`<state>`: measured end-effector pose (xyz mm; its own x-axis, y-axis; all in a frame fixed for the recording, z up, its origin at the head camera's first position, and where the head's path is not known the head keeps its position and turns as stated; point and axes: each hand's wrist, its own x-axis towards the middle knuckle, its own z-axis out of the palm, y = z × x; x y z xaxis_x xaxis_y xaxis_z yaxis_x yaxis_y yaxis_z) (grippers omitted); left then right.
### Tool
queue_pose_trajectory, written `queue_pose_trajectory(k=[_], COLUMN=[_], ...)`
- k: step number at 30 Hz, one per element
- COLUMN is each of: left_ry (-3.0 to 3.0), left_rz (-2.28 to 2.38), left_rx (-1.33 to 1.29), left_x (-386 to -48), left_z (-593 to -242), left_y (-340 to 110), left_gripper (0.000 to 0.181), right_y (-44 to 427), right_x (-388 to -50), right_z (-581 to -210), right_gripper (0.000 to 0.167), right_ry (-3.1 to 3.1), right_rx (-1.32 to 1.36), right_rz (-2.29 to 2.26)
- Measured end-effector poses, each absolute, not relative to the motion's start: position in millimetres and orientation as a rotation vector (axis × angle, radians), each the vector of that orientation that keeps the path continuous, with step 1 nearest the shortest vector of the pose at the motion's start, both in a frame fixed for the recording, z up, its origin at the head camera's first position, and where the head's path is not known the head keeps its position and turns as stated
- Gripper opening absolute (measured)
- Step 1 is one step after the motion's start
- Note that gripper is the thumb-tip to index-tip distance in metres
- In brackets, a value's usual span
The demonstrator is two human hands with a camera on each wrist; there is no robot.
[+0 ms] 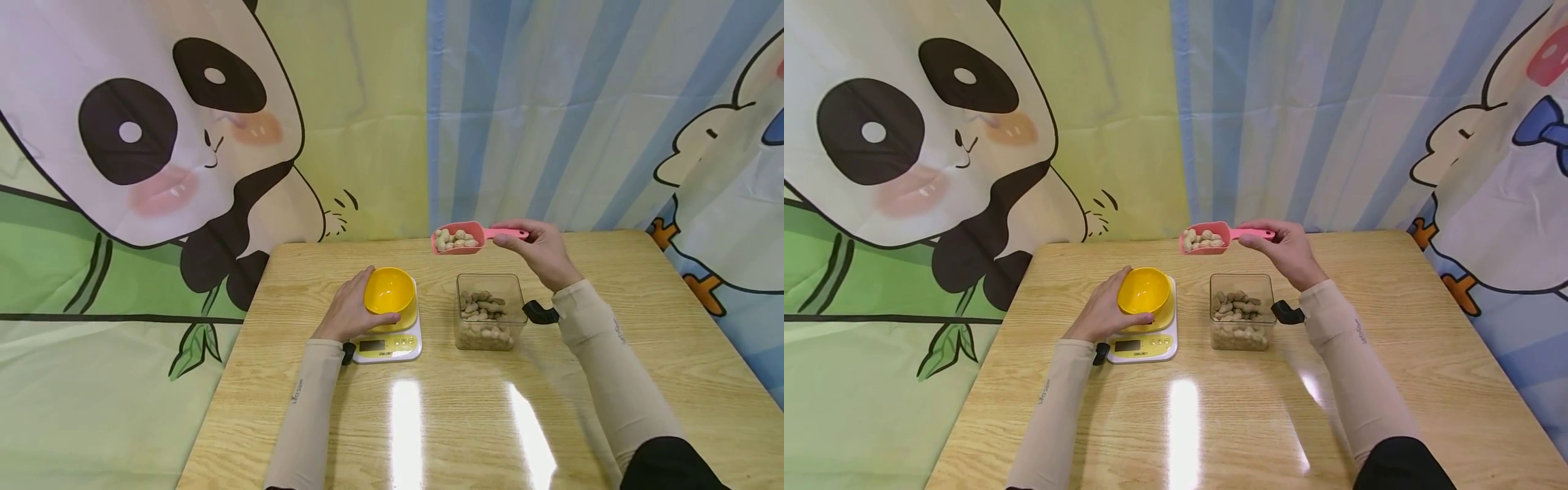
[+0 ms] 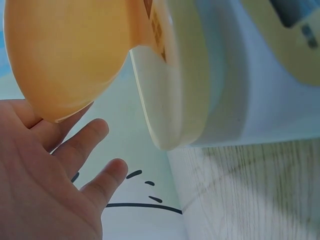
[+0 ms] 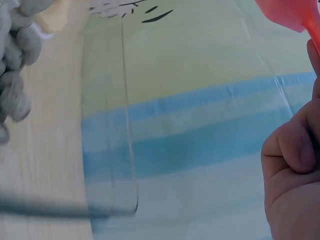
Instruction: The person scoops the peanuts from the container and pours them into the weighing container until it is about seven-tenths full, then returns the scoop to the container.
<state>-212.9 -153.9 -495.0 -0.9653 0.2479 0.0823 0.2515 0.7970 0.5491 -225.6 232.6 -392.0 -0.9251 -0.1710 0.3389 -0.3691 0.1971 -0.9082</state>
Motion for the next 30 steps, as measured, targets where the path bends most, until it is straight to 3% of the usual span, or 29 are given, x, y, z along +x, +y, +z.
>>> queue_pose_trajectory(k=[5,14,30], left_ry=[-2.976,-2.991,-2.979], left_rz=[-0.922,-0.942,-0.96], left_rx=[-0.391,-0.376,-0.366], left_x=[-212,-213,-213], left_z=[-495,-495,-497], left_y=[-153,-149,-152], left_gripper=[0.124,0.125,0.124], right_y=[215,200,175], right_x=[-225,-251,-261], right_z=[-377,-401,-423], right_gripper=[0.023,0.025,0.033], right_ry=[-2.265,-2.296,-2.57], right_rx=[0.626,0.647,0.693], right_rz=[1.886,1.919,1.816])
